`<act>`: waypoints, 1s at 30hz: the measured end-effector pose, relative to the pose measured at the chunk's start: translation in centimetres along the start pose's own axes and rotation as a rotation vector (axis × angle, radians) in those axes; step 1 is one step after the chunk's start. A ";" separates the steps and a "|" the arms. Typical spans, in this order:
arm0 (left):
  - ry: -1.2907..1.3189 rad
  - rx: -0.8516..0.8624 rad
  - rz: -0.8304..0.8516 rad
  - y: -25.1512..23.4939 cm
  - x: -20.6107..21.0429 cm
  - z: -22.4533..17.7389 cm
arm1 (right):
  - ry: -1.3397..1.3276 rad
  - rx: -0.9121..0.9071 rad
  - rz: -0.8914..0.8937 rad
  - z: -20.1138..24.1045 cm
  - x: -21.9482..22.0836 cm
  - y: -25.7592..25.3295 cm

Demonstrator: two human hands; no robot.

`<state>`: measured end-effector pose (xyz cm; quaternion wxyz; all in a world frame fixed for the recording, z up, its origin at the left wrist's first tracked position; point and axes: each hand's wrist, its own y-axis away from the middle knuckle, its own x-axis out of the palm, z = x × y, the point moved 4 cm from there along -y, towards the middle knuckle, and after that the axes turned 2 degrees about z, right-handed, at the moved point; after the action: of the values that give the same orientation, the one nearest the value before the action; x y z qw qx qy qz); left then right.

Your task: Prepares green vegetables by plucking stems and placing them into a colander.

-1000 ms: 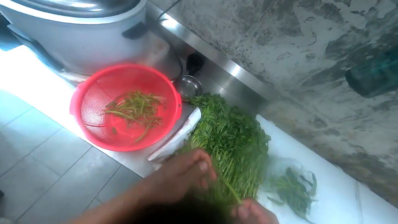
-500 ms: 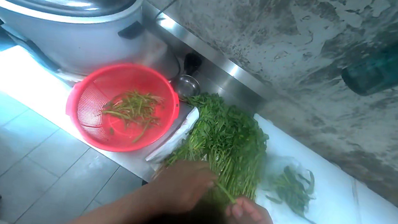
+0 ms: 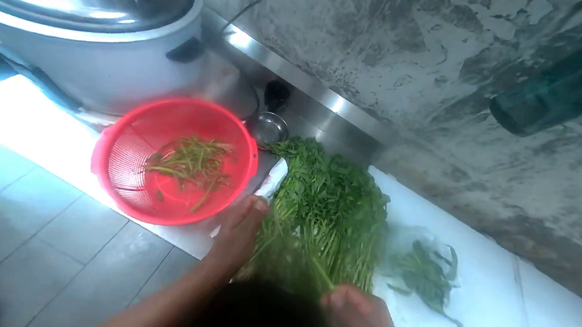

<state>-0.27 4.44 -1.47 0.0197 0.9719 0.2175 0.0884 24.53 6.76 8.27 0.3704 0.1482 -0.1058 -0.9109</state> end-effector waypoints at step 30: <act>-0.400 -0.100 0.827 2.5 4.5 -0.6 | 0.222 0.151 -0.002 -5.9 -0.5 -3.4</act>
<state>4.64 4.13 0.06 0.0713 0.9728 -0.2009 -0.0902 24.74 9.03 1.78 0.3667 0.2757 -0.1320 -0.8787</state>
